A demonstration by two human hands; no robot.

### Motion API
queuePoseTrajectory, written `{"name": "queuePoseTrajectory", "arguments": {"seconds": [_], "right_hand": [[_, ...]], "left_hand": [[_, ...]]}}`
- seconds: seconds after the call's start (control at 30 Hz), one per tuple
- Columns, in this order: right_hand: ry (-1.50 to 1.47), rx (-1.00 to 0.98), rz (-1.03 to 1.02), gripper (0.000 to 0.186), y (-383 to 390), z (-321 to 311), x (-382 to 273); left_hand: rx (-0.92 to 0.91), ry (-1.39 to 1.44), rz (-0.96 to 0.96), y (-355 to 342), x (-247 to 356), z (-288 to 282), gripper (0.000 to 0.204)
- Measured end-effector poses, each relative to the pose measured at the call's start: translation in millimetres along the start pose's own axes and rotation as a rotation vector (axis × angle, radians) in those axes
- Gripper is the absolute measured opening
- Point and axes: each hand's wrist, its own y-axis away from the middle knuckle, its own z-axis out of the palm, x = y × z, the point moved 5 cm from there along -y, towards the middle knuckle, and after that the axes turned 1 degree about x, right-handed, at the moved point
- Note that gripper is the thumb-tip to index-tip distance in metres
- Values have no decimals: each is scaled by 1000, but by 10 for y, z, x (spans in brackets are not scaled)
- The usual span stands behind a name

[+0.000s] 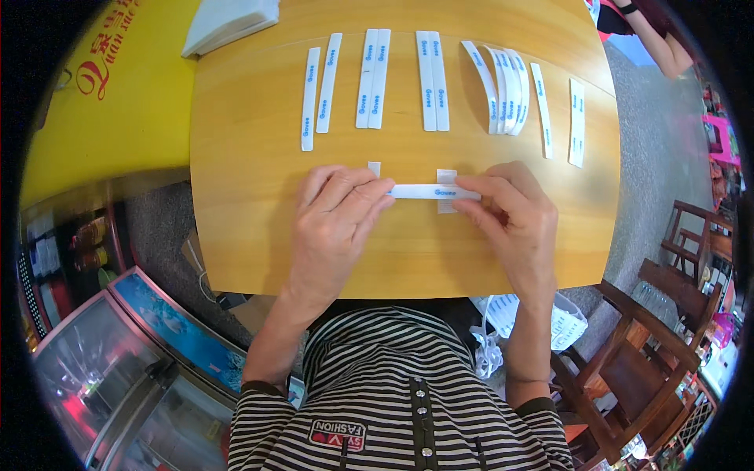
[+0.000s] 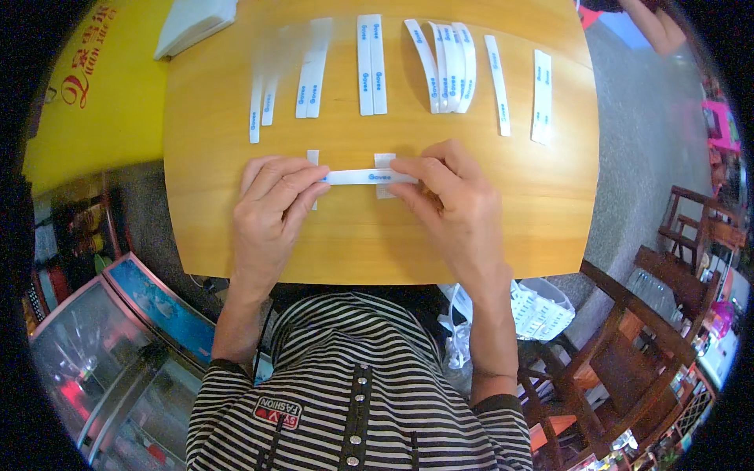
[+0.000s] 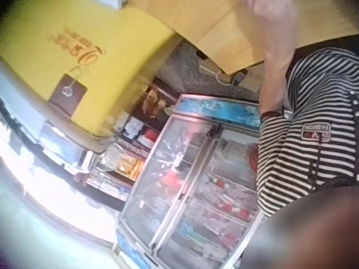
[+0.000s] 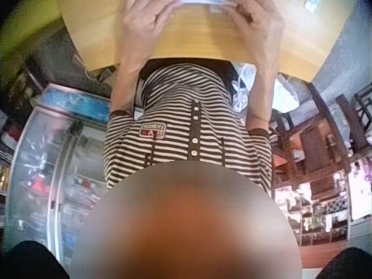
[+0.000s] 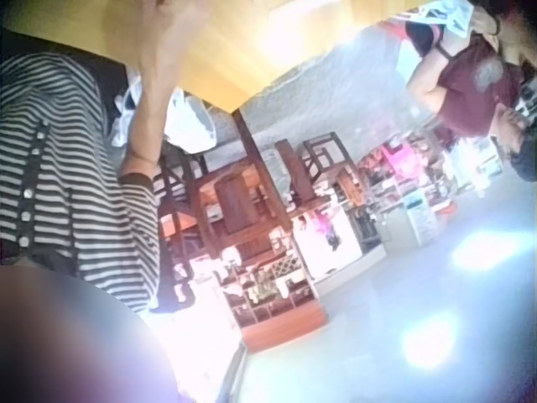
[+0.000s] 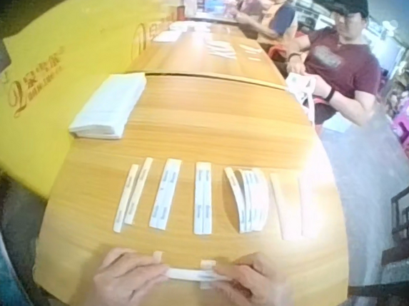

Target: Folding and organizing strips of printed adhesive labels.

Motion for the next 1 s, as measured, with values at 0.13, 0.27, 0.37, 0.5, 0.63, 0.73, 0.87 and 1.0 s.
{"name": "queuePoseTrajectory", "arguments": {"seconds": [0.13, 0.27, 0.37, 0.5, 0.63, 0.73, 0.87, 1.0], "right_hand": [[-9, 41, -31, 23, -6, -16, 75], [-7, 30, -37, 22, -5, -2, 140], [14, 32, -71, 23, -8, -21, 153], [6, 33, -83, 24, -18, -24, 173], [-79, 22, -35, 23, -6, -43, 127], [-42, 121, 55, 23, -30, -258, 206], [185, 377, 211, 25, -200, -628, 312], [183, 424, 215, 25, -366, -663, 534]], "left_hand": [[-13, 4, 10, -19, 18, 5, 26], [-29, 9, -11, -29, 34, -2, 24], [-47, 20, -23, -40, 37, -9, 25], [-79, -108, -43, -137, 193, -41, 28], [-135, -124, 69, -223, 423, 52, 28], [-104, -47, 156, -191, 427, 191, 24], [-58, -21, 181, -188, 389, 255, 20], [-46, 17, 171, -186, 386, 274, 19]]}}
